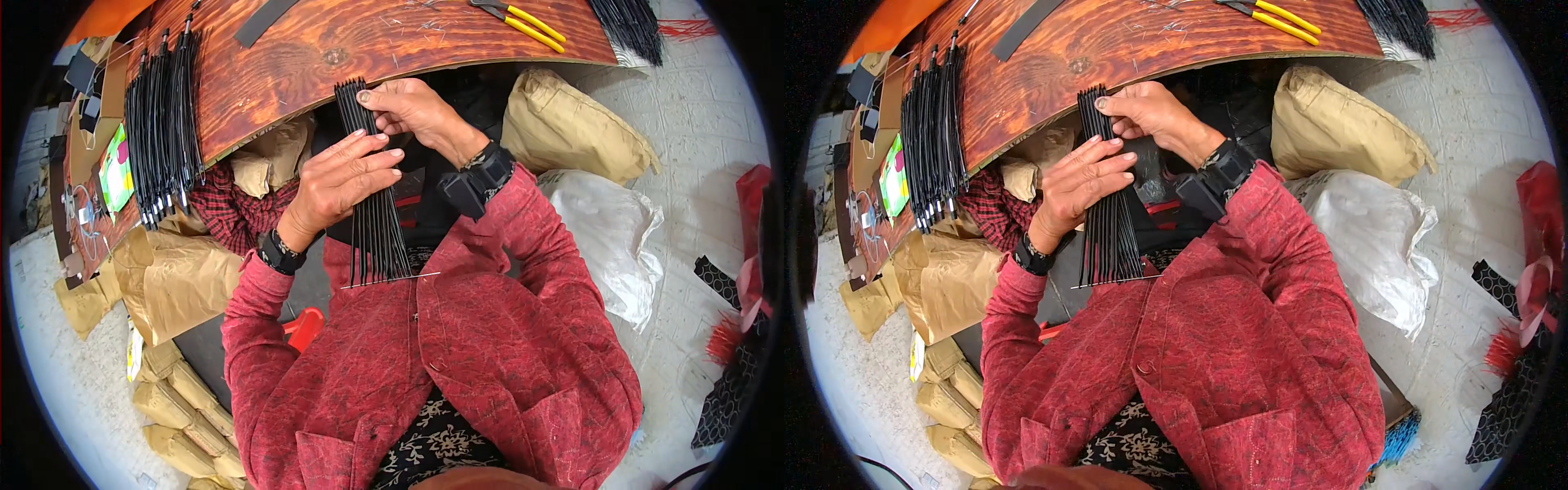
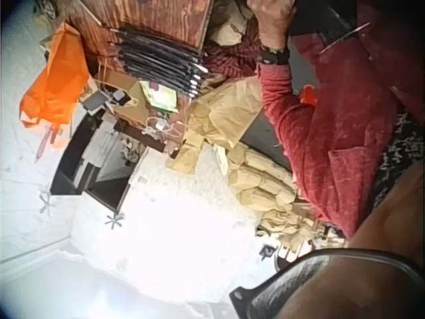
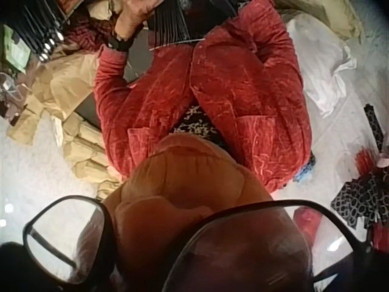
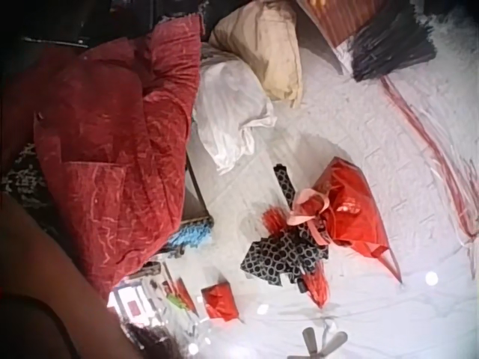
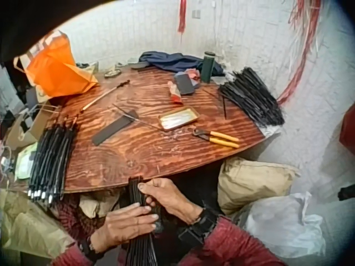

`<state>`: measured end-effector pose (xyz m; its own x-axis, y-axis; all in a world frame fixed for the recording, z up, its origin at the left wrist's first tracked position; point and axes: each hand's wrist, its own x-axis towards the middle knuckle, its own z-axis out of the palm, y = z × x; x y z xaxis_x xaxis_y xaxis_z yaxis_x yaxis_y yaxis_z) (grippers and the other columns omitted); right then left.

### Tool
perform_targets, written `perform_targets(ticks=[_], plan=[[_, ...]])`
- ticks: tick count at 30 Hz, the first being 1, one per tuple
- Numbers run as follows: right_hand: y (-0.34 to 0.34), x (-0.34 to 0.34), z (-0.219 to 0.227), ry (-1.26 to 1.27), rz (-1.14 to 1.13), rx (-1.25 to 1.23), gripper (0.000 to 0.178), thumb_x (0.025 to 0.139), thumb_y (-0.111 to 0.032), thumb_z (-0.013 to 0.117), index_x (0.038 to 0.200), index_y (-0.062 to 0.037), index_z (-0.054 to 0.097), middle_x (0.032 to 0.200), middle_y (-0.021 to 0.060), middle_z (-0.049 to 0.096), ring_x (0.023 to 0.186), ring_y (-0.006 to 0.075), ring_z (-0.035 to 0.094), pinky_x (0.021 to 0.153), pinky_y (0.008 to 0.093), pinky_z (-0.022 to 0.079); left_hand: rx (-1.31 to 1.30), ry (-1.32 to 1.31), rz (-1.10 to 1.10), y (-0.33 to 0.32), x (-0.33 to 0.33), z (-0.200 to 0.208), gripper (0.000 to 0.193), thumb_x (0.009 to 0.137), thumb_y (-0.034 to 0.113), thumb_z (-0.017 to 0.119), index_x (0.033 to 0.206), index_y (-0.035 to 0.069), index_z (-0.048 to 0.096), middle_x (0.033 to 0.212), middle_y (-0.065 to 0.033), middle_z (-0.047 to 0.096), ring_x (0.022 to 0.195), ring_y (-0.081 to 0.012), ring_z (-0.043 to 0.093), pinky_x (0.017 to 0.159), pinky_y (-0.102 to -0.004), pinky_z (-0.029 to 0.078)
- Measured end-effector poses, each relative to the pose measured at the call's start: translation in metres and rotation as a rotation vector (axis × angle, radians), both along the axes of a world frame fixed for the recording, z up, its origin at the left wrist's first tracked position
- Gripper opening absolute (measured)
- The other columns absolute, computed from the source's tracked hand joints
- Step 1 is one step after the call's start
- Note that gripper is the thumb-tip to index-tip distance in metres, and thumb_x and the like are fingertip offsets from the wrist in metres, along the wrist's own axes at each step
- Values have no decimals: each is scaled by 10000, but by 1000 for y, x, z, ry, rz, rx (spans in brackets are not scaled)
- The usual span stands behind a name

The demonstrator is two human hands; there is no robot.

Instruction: Organizing and trimming black industrial rods and plastic components at a workbench.

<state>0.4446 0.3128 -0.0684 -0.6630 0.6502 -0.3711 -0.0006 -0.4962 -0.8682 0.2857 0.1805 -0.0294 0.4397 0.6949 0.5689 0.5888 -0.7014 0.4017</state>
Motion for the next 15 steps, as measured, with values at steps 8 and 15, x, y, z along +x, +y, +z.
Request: perform_targets(ticks=[8,15], plan=[[4,-1,-12,293,50,-369,163,940,-221,683,998,-69,672,863,8,684,730,102,650,679,245,546,-14,-24,-5,-1,1,4,158,868,126,628,980,77,727,1126,-89,730,1160,-310,653,1011,-490,505],[10,-5,-26,409,134,-329,172,944,-192,668,1056,-62,680,916,6,693,808,102,657,733,250,544,4,-19,-15,-1,2,4,152,861,126,629,964,74,729,1124,-86,729,1162,-308,652,1011,-488,505]])
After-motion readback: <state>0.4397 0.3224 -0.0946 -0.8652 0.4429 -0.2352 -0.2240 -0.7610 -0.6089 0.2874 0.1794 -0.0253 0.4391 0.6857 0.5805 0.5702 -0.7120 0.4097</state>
